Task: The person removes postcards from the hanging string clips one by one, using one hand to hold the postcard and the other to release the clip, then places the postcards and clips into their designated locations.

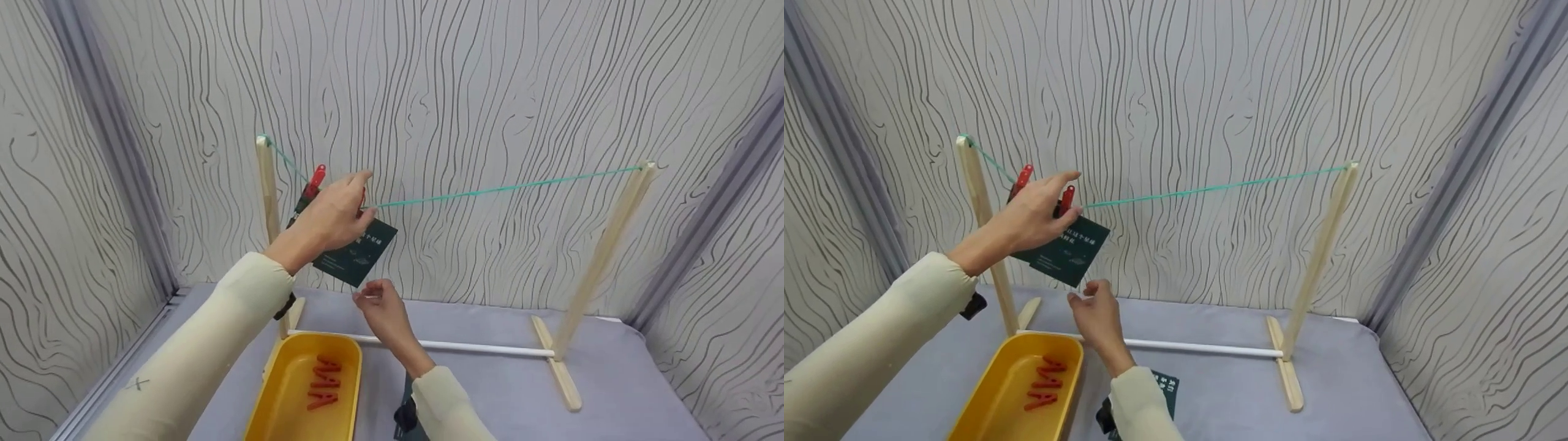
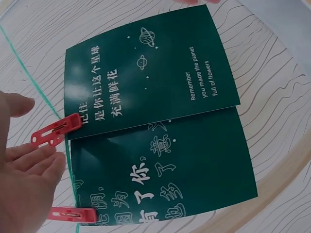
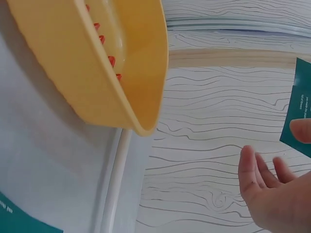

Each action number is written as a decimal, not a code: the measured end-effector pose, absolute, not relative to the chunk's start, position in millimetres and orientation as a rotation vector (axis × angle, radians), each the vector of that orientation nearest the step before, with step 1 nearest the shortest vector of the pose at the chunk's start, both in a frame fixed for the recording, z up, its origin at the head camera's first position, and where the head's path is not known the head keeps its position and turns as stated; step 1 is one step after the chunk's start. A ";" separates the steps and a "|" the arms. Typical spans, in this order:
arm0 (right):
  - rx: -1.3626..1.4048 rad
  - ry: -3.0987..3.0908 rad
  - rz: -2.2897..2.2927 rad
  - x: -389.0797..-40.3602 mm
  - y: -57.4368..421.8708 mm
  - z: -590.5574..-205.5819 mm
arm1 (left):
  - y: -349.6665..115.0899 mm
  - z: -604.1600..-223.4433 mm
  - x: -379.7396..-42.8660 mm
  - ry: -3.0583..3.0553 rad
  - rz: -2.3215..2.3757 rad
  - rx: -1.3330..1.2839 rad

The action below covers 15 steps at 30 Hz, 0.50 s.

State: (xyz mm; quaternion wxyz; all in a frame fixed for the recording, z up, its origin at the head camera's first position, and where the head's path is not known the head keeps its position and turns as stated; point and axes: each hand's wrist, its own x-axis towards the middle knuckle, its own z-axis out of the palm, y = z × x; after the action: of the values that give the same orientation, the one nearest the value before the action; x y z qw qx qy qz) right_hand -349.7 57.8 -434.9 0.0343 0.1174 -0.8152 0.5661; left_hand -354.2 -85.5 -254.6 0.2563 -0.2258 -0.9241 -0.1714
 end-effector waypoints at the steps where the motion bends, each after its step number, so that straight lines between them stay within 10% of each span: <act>1: 0.343 -2.502 1.754 -350.8 55.8 -435.0 | -84.8 -253.4 -354.5 -2.519 -0.448 -0.607; 15: 0.278 -2.222 2.049 -359.5 26.5 -434.1 | -89.9 -256.2 -358.6 -2.549 -0.457 -0.520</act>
State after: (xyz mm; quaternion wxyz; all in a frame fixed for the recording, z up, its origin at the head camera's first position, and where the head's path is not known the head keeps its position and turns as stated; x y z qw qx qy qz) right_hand -359.5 26.5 -434.1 0.0530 0.0914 -0.7310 0.6741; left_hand -358.6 -89.9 -256.2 0.2474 -0.1906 -0.9351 -0.1678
